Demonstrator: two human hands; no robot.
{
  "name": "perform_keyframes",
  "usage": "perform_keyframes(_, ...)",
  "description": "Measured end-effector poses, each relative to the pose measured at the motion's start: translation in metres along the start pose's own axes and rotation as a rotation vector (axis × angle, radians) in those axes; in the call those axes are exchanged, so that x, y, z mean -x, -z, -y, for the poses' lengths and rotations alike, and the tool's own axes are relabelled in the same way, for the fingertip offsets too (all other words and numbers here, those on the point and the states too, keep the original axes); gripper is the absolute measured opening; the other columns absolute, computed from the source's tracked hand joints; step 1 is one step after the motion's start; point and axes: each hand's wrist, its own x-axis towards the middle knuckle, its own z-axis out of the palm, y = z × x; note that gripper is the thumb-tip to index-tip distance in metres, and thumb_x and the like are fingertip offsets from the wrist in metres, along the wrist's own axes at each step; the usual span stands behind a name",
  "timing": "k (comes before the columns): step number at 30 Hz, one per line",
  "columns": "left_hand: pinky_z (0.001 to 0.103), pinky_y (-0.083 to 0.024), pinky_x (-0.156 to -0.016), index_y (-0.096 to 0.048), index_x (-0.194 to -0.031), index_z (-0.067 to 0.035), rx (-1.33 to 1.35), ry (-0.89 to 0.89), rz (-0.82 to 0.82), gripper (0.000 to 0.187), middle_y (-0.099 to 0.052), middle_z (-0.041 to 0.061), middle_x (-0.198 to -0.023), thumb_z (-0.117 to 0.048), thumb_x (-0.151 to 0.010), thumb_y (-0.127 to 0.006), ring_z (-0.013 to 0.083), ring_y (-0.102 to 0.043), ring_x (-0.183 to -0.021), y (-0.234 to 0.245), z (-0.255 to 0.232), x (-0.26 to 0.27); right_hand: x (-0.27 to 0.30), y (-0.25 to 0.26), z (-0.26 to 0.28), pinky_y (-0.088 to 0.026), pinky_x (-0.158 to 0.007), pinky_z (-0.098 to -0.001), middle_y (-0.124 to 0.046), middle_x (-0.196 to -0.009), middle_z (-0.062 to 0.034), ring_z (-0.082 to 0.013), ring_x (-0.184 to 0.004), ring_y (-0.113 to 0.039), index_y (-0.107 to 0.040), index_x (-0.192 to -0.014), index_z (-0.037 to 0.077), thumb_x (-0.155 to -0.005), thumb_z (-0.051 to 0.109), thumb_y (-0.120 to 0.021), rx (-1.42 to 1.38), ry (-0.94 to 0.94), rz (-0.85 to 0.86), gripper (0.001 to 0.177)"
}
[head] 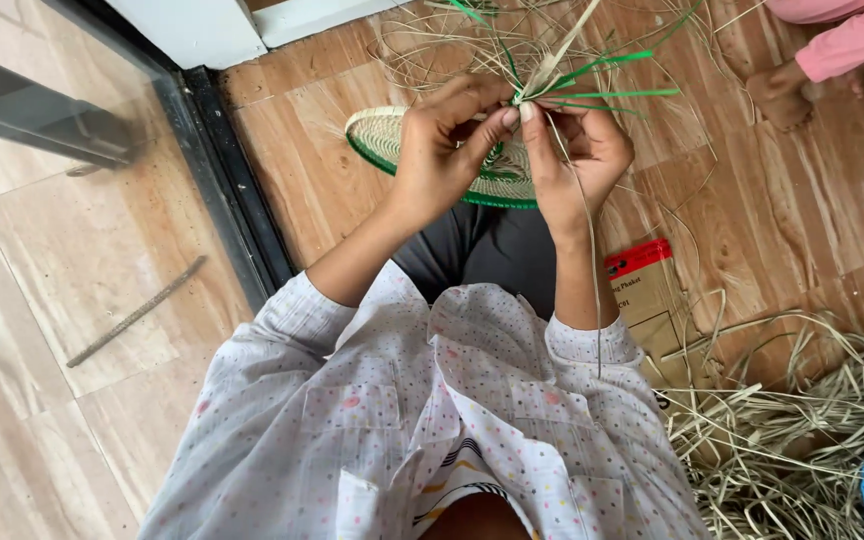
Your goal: Weaving a hand fan using natural straw fibers and green plastic strips around a circular frame.
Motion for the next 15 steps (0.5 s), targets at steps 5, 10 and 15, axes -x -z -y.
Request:
perform_keyframes(5,0.023,-0.045,-0.058,-0.070,-0.105,0.011,-0.079,-0.153,0.075,0.014,-0.068,0.010,-0.099,0.004,-0.093,-0.070,0.0108,-0.054,-0.067,0.007,0.004,-0.020,-0.006,-0.002,0.007,-0.048,-0.076,-0.0241,-0.063,-0.104,-0.0088,-0.0144,-0.088,-0.057,-0.064,-0.104,-0.005,-0.098,-0.009,-0.069,0.006,0.033,-0.021,0.009)
perform_keyframes(10,0.026,-0.048,-0.063,-0.069,-0.109,0.009,-0.043,-0.203,0.217,0.014,-0.067,0.011,-0.104,0.006,-0.095,-0.067,0.0143,-0.058,-0.072,0.018,0.022,-0.036,-0.007,0.002,-0.003,-0.052,-0.080,-0.0273,-0.066,-0.104,-0.0119,-0.0170,-0.087,-0.061,-0.063,-0.107,-0.007,-0.098,-0.012,-0.068,0.095,0.059,-0.007,0.012)
perform_keyframes(15,0.027,-0.053,-0.062,-0.069,-0.107,0.010,-0.068,-0.239,0.253,0.013,-0.069,0.012,-0.105,0.007,-0.094,-0.067,0.0164,-0.067,-0.071,0.017,0.020,-0.039,-0.009,0.001,-0.009,-0.056,-0.079,-0.0277,-0.062,-0.103,-0.0101,-0.0167,-0.084,-0.062,-0.059,-0.107,-0.005,-0.099,-0.012,-0.065,0.048,0.017,-0.020,0.011)
